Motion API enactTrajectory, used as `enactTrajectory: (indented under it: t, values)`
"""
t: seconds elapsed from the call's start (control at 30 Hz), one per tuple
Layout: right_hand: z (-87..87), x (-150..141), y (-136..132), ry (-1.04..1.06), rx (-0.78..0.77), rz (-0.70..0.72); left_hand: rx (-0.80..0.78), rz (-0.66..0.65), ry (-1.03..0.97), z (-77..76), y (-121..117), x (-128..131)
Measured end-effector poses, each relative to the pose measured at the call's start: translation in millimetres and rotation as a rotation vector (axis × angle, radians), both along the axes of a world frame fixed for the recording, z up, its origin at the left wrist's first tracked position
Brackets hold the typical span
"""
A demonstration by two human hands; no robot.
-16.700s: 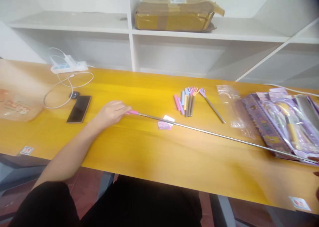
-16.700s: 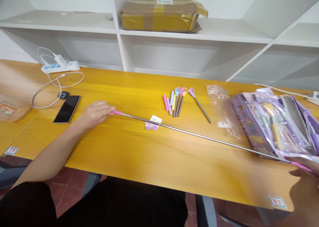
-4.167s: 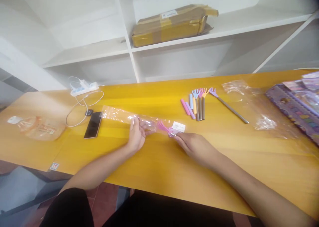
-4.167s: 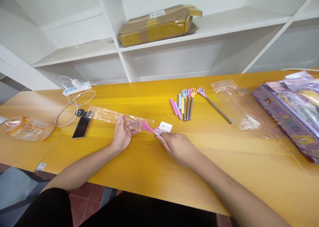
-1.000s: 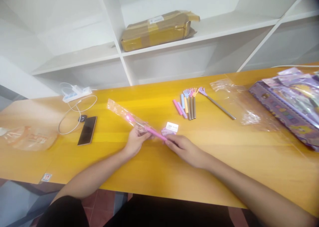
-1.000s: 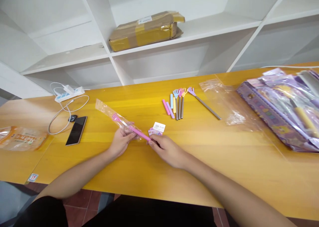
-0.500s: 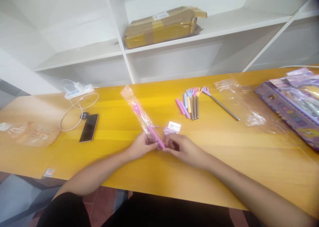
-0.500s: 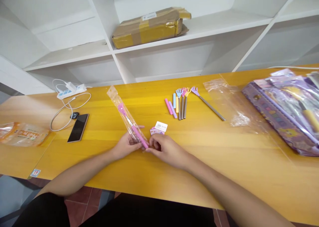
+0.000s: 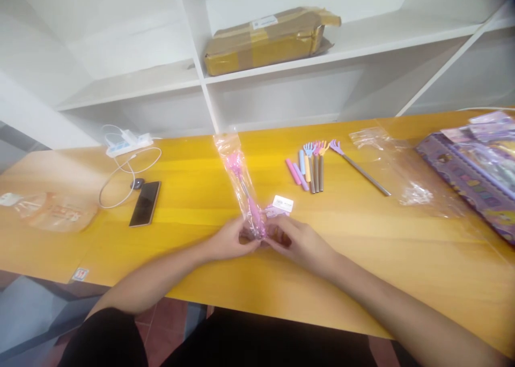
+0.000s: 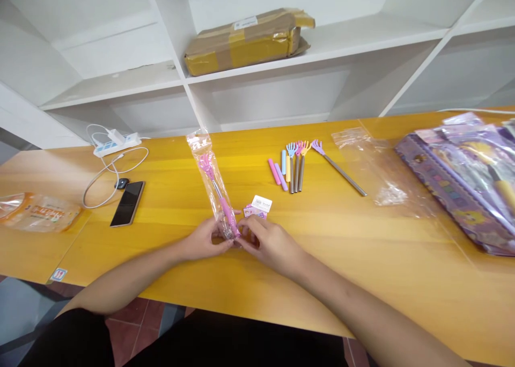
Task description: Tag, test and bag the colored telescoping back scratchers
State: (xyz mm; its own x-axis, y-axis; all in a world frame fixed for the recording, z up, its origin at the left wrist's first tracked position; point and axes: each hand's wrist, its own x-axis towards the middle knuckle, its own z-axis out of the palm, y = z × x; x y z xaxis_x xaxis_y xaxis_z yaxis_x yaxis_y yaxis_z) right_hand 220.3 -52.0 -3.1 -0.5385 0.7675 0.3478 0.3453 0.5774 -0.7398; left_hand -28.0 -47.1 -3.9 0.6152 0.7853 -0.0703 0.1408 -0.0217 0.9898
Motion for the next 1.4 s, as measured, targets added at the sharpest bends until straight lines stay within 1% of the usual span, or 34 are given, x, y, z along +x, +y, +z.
enactTrajectory:
  t: [0.1,0.13,0.23,0.33,0.4,0.47,0.53,0.67,0.73,0.77,0.8,0.9,0.97,1.03,1.07,1.13,1.23,1.3,1.4]
  values:
    - [0.9,0,-2,-0.017,0.032,0.002,0.027,-0.047,-0.065,6.7,-1,-2]
    - [1.1,0,-2,-0.024,0.044,0.002,0.018,-0.04,-0.095,7.3,-1,-2]
    - [2.9,1,-3,-0.069,0.046,0.001,-0.03,0.059,-0.129,3.0,-1,0]
    - [7.8,3,-3,-0.118,0.023,0.029,-0.027,0.189,-0.126,-5.3,2,1]
    - [11.5,4,-4,-0.141,0.007,0.058,-0.032,0.224,-0.145,-8.8,4,1]
    - [13.5,5,-5,-0.16,0.008,0.075,-0.079,0.24,-0.184,-9.7,6,0]
    - [12.2,6,-5,-0.182,0.065,0.088,-0.148,0.255,-0.231,-8.8,8,-1]
    - [3.8,5,-4,-0.236,0.268,0.129,-0.221,0.304,-0.289,-7.4,11,0]
    - [1.9,5,-4,-0.238,0.277,0.132,-0.246,0.326,-0.308,-7.5,11,1]
    - [2.6,5,-5,-0.234,0.245,0.131,-0.267,0.327,-0.32,-7.4,11,1]
    - [4.3,5,-5,-0.23,0.178,0.128,-0.292,0.323,-0.333,-7.2,11,2]
    - [14.4,5,-8,-0.219,-0.088,0.076,-0.348,0.329,-0.358,-5.3,10,5]
    - [21.5,5,-10,-0.2,-0.221,0.026,-0.36,0.369,-0.37,-3.0,11,6]
    - [25.6,5,-11,-0.168,-0.26,0.012,-0.371,0.396,-0.382,-0.7,11,7]
    - [26.2,5,-11,-0.151,-0.261,0.029,-0.373,0.398,-0.385,0.1,12,7]
    - [24.8,6,-11,-0.131,-0.192,0.113,-0.36,0.389,-0.373,0.9,12,7]
    - [20.6,7,-12,-0.14,-0.015,0.232,-0.291,0.364,-0.297,-0.2,12,5]
    - [18.7,7,-12,-0.15,0.059,0.249,-0.235,0.333,-0.214,-1.4,10,4]
    - [16.0,5,-13,-0.124,0.138,0.228,-0.188,0.259,-0.117,-2.3,6,4]
